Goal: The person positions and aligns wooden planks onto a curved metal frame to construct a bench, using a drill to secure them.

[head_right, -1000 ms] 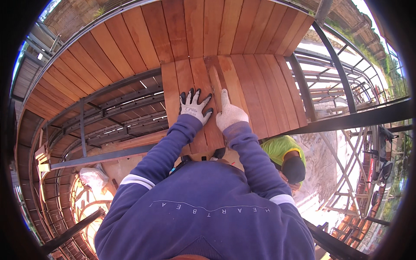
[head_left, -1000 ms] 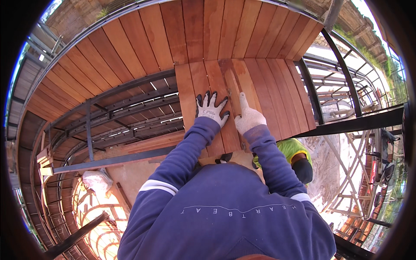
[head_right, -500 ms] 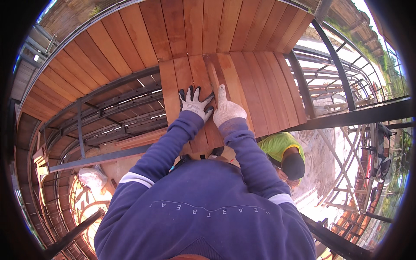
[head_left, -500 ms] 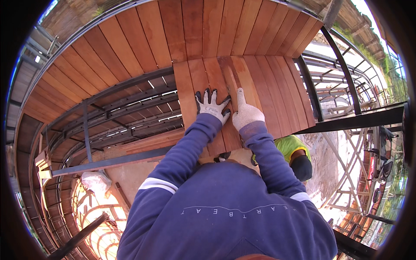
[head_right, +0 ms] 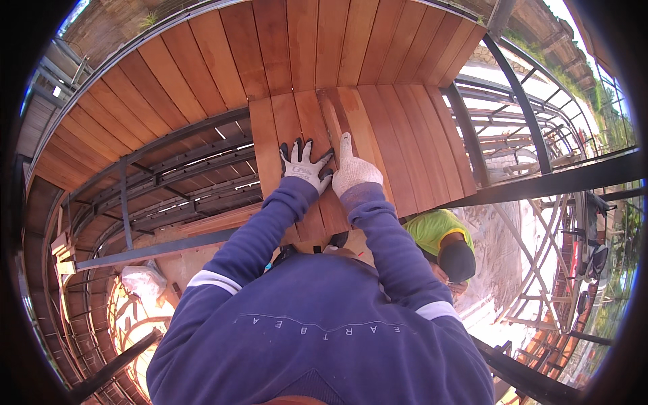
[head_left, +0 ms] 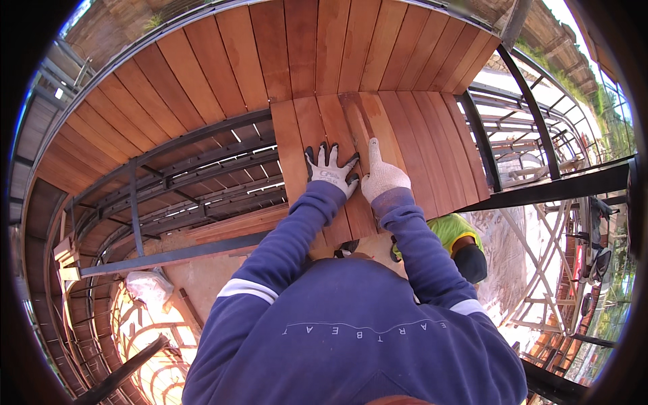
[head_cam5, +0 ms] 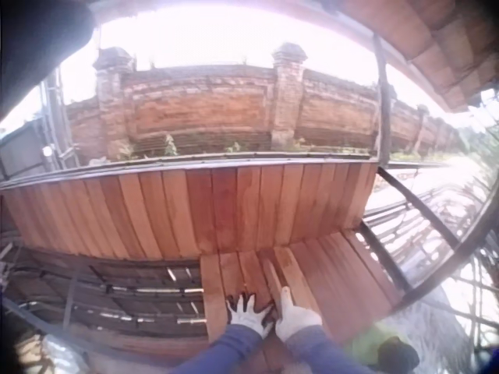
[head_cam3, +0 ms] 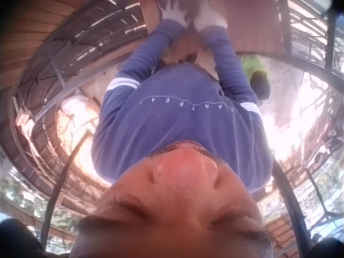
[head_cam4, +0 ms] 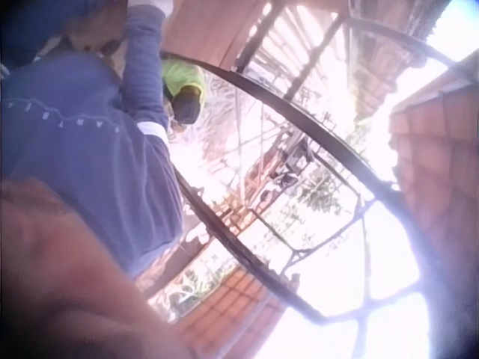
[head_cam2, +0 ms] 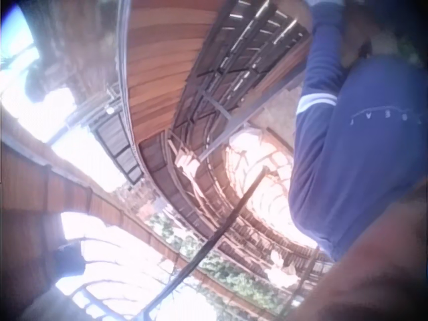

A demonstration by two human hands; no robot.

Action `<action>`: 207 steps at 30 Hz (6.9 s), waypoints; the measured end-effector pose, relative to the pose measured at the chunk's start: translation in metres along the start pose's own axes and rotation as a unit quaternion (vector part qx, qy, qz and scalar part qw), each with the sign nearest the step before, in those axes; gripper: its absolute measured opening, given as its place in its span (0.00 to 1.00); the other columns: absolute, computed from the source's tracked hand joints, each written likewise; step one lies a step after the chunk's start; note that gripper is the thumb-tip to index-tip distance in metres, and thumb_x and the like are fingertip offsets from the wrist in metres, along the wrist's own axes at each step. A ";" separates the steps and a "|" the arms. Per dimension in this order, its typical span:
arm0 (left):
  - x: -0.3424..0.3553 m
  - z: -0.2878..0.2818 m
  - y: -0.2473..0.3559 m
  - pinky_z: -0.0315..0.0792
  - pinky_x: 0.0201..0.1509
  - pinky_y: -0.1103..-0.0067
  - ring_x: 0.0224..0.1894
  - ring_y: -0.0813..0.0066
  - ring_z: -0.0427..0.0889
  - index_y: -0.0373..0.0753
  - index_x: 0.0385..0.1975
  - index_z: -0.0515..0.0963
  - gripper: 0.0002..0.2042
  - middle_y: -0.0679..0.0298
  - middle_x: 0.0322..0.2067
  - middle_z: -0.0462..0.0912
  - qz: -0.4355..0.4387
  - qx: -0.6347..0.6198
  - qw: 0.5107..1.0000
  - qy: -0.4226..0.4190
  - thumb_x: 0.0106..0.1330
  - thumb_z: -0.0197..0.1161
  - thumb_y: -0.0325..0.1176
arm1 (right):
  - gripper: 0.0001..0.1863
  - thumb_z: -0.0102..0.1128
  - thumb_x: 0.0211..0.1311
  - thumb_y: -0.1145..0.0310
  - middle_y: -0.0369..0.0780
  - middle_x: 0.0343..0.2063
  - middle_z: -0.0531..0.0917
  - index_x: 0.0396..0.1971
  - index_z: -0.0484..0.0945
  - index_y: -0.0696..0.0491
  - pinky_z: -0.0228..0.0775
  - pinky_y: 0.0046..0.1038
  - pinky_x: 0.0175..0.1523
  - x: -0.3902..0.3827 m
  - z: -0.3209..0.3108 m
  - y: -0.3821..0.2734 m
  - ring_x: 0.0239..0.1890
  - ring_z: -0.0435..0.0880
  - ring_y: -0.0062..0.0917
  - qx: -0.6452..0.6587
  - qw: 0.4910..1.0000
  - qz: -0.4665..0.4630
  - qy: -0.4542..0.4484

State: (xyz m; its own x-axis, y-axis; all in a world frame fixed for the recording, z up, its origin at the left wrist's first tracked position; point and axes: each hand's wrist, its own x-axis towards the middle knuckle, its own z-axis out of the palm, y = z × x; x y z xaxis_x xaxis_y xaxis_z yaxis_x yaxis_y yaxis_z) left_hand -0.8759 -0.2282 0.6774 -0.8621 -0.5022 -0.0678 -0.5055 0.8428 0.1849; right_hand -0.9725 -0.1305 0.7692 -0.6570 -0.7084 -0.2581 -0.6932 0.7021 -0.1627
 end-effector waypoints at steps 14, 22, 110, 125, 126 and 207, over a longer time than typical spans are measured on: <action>0.005 -0.010 0.003 0.24 0.72 0.36 0.78 0.46 0.41 0.66 0.71 0.62 0.29 0.54 0.76 0.48 -0.020 0.040 0.995 -0.092 0.67 0.46 0.57 | 0.42 0.49 0.66 0.66 0.50 0.44 0.86 0.76 0.40 0.52 0.77 0.47 0.47 0.000 0.004 -0.031 0.43 0.87 0.42 -0.061 0.997 0.009 -0.054; 0.016 0.007 -0.003 0.25 0.71 0.35 0.78 0.46 0.40 0.66 0.70 0.63 0.29 0.55 0.76 0.47 -0.017 0.022 0.996 -0.090 0.67 0.48 0.56 | 0.42 0.53 0.61 0.64 0.53 0.51 0.81 0.75 0.49 0.45 0.75 0.48 0.52 0.002 0.013 -0.031 0.50 0.84 0.45 0.008 1.000 -0.004 0.016; 0.001 0.012 -0.013 0.38 0.78 0.54 0.75 0.54 0.54 0.43 0.69 0.65 0.32 0.55 0.71 0.61 0.024 -0.050 0.995 0.084 0.66 0.58 0.50 | 0.34 0.57 0.52 0.65 0.57 0.56 0.78 0.61 0.71 0.62 0.66 0.35 0.67 0.053 0.020 0.045 0.61 0.76 0.45 0.261 0.949 -0.101 0.146; -0.003 0.007 -0.015 0.37 0.78 0.55 0.75 0.57 0.53 0.43 0.69 0.65 0.32 0.55 0.70 0.62 0.015 -0.042 0.997 0.066 0.67 0.55 0.53 | 0.31 0.56 0.53 0.66 0.58 0.49 0.79 0.59 0.70 0.62 0.70 0.40 0.62 0.075 0.028 0.019 0.56 0.77 0.49 0.151 0.977 -0.102 0.110; -0.003 0.007 -0.014 0.37 0.78 0.55 0.75 0.56 0.54 0.43 0.69 0.66 0.32 0.55 0.70 0.62 0.014 -0.044 0.997 0.063 0.67 0.55 0.53 | 0.31 0.56 0.53 0.66 0.58 0.49 0.79 0.59 0.70 0.62 0.69 0.40 0.62 0.076 0.031 0.020 0.56 0.77 0.49 0.154 0.974 -0.110 0.125; -0.048 0.110 -0.120 0.75 0.56 0.77 0.49 0.70 0.84 0.40 0.72 0.60 0.39 0.55 0.51 0.84 -0.177 -0.653 0.714 0.181 0.60 0.71 0.30 | 0.34 0.54 0.53 0.66 0.61 0.50 0.79 0.62 0.70 0.64 0.69 0.39 0.62 0.014 0.068 -0.080 0.55 0.78 0.50 0.221 0.966 -0.087 0.101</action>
State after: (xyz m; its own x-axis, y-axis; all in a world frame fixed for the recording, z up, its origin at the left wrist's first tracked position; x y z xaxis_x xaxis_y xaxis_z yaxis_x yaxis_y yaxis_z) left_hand -0.7781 -0.2843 0.5505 -0.5032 -0.8554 -0.1228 -0.0210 -0.1300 0.9913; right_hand -0.9063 -0.1913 0.7139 -0.6172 -0.7868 -0.0068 -0.6337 0.5021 -0.5885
